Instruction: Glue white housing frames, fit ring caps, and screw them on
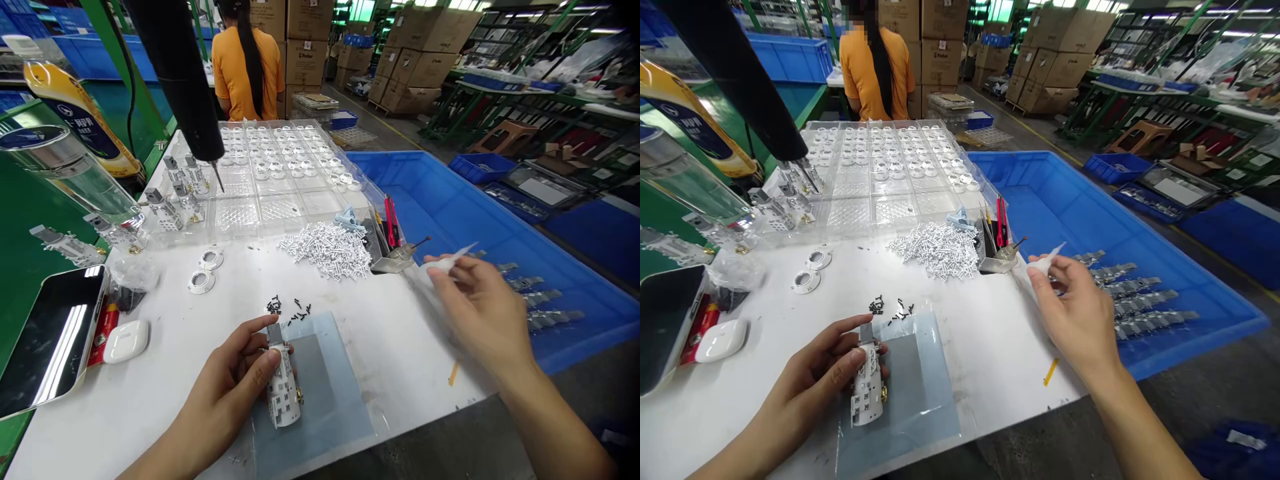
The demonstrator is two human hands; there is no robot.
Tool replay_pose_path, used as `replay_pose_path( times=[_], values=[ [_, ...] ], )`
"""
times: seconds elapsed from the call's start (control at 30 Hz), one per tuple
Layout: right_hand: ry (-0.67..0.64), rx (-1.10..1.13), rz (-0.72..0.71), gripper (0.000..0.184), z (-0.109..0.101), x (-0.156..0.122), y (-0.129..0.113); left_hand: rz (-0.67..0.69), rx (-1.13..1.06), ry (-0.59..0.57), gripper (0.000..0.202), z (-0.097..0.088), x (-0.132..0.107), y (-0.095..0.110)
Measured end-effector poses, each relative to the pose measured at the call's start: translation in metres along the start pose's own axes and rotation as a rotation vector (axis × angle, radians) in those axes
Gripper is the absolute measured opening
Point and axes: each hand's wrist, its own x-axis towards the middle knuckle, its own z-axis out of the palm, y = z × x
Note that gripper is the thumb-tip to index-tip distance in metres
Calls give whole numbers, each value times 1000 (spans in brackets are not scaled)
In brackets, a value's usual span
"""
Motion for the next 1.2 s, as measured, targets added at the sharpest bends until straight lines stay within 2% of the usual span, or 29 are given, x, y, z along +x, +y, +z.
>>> replay_pose_path(
  times=[0.07,0.17,0.23,0.3,0.37,0.4,0.47,0.5,0.57,0.63,0.7,0.8,0.87,1.0,1.2],
  values=[
    [-72,-108,38,36,-1,6,13,0,5,14,58,1,0,0],
    [-105,-161,33,39,0,4,16,7,4,48,57,3,-1,1],
    [-27,-171,5,49,-1,-1,9,14,5,61,56,4,-1,2],
    [110,-176,-52,55,-3,-8,-5,17,8,59,55,5,-1,2],
    [147,-157,-183,45,0,-13,-23,20,14,52,54,5,-1,3],
    [79,-139,-274,38,3,-15,-33,23,21,50,54,5,-1,3],
    [-168,-112,-442,30,18,-15,-53,32,45,51,53,5,-1,3],
    [-297,-116,-495,31,28,-13,-62,34,55,50,52,4,-1,3],
    [-419,-135,-530,32,48,-5,-77,33,61,40,52,4,-1,2],
    [-429,-144,-522,26,63,5,-87,31,51,19,54,3,-1,0],
    [-397,-128,-493,24,67,16,-92,38,35,-7,55,1,-1,-1],
    [-331,-90,-408,28,58,27,-91,48,32,-43,52,0,0,-3],
    [-351,-75,-357,26,49,28,-87,57,53,-44,50,-1,0,-3],
    [-425,-44,-308,25,39,10,-79,61,92,-40,49,-1,0,-2],
    [-485,-71,-346,26,33,-39,-70,58,96,-45,51,-1,0,-3]
  ],
)
